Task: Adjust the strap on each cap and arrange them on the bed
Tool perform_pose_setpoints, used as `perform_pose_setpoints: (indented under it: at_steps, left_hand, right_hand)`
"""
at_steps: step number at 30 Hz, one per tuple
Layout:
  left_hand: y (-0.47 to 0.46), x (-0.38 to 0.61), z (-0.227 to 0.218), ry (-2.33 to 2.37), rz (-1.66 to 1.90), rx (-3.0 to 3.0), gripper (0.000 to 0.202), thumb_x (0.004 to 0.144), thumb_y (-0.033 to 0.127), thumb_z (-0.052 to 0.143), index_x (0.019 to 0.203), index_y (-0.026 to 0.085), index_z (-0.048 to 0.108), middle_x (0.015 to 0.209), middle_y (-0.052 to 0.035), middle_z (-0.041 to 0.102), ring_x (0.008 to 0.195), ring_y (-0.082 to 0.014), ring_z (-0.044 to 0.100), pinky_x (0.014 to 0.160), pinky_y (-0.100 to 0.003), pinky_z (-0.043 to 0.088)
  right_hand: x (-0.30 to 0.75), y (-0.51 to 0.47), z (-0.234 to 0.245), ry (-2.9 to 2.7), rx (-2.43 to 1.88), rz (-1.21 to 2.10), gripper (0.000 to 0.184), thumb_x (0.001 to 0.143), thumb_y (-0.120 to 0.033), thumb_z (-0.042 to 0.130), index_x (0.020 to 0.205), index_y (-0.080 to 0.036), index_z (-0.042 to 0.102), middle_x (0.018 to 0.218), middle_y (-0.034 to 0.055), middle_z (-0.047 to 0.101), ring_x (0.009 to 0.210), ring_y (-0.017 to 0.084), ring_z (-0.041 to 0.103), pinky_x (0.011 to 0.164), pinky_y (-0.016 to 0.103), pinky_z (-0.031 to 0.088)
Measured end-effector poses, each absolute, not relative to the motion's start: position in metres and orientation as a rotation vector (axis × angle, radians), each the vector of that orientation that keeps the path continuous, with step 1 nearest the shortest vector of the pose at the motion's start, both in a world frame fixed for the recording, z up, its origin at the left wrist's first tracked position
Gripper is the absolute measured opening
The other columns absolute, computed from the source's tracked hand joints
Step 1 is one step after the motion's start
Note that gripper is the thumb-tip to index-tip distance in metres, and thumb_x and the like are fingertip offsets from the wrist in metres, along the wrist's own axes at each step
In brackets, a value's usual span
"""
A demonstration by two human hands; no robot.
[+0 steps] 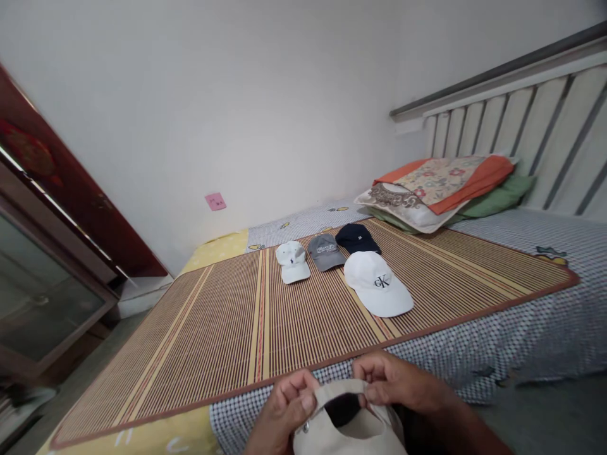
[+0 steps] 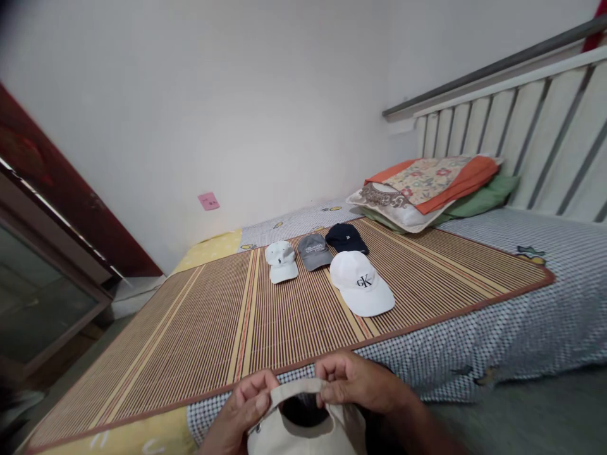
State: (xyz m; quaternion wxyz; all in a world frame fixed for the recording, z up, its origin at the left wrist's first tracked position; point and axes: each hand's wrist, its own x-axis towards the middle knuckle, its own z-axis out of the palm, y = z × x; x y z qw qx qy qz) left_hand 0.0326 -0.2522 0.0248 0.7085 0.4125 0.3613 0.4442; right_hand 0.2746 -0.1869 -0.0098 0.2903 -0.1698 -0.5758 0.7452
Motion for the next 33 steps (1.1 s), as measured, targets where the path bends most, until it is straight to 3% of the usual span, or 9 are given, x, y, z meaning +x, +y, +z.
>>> perform_pose_setpoints:
  at_steps: [4,8,12,15,18,22,25,29,33]
  left_hand:
    - [-0.258,0.034,0.036,0.822,0.886,1.116,0.045,0.064,0.047,0.092,0.079,0.017,0.063,0.065,0.0022,0.055,0.055,-0.0074,0.039,0.053,-0.022,0.027]
    - [-0.259,0.037,0.045,0.884,0.873,1.159,0.043,0.064,0.044,0.093,0.084,0.015,0.068,0.069,0.0017,0.057,0.058,-0.0078,0.042,0.055,-0.022,0.028]
    - [-0.257,0.039,0.041,0.877,0.828,1.128,0.050,0.069,0.054,0.088,0.095,0.015,0.072,0.062,0.0050,0.049,0.052,-0.0063,0.035,0.050,-0.021,0.024]
    - [-0.258,0.040,0.035,0.864,0.764,1.127,0.047,0.075,0.059,0.082,0.084,0.014,0.069,0.060,0.0041,0.047,0.051,-0.0062,0.033,0.050,-0.021,0.022]
    - [-0.261,0.041,0.030,0.770,0.778,1.076,0.045,0.072,0.054,0.086,0.074,0.015,0.063,0.061,0.0038,0.046,0.052,-0.0061,0.032,0.050,-0.021,0.023]
    - [-0.264,0.040,0.028,0.693,0.914,0.943,0.042,0.071,0.049,0.087,0.077,0.014,0.064,0.065,0.0014,0.051,0.056,-0.0076,0.039,0.055,-0.021,0.030]
    - [-0.267,0.038,0.032,0.723,0.982,0.882,0.039,0.072,0.045,0.087,0.082,0.013,0.068,0.073,-0.0024,0.059,0.063,-0.0100,0.049,0.062,-0.022,0.037]
    - [-0.271,0.040,0.036,0.666,0.973,0.842,0.039,0.067,0.043,0.091,0.073,0.014,0.065,0.063,-0.0002,0.057,0.056,-0.0088,0.045,0.056,-0.022,0.033]
    - [-0.274,0.043,0.039,0.675,0.978,0.827,0.040,0.068,0.044,0.089,0.073,0.014,0.065,0.062,-0.0002,0.056,0.053,-0.0080,0.041,0.053,-0.021,0.031]
  right_hand:
    - [0.282,-0.190,-0.004,-1.495,-0.473,1.914,0.043,0.073,-0.053,0.086,0.079,-0.015,0.067,0.071,0.0002,0.066,0.061,0.009,0.052,0.058,0.021,0.034]
    - [0.290,-0.194,0.005,-1.447,-0.456,1.849,0.035,0.076,-0.045,0.086,0.079,-0.014,0.068,0.070,-0.0010,0.062,0.061,0.009,0.051,0.057,0.021,0.034]
    - [0.293,-0.198,0.012,-1.452,-0.415,1.801,0.038,0.076,-0.047,0.085,0.077,-0.013,0.069,0.070,0.0001,0.063,0.063,0.010,0.052,0.058,0.021,0.036]
    - [0.291,-0.202,0.016,-1.413,-0.413,1.805,0.037,0.078,-0.048,0.084,0.078,-0.014,0.068,0.069,-0.0002,0.061,0.060,0.010,0.051,0.054,0.020,0.036]
    - [0.287,-0.205,0.018,-1.302,-0.423,1.827,0.036,0.080,-0.047,0.082,0.079,-0.015,0.065,0.066,-0.0016,0.060,0.055,0.009,0.049,0.050,0.020,0.035]
    - [0.289,-0.205,0.016,-1.398,-0.395,1.889,0.039,0.081,-0.051,0.080,0.083,-0.015,0.066,0.066,0.0000,0.062,0.055,0.010,0.052,0.051,0.020,0.039]
    - [0.292,-0.205,0.012,-1.403,-0.366,1.965,0.048,0.074,-0.056,0.084,0.087,-0.013,0.068,0.066,0.0001,0.063,0.051,0.009,0.051,0.047,0.019,0.037]
    - [0.292,-0.207,0.005,-1.320,-0.378,2.008,0.048,0.065,-0.051,0.089,0.084,-0.012,0.068,0.064,-0.0007,0.064,0.048,0.006,0.047,0.044,0.015,0.032]
    - [0.291,-0.209,0.004,-1.298,-0.367,2.032,0.049,0.064,-0.049,0.091,0.084,-0.013,0.066,0.066,0.0002,0.065,0.051,0.007,0.052,0.047,0.015,0.037]
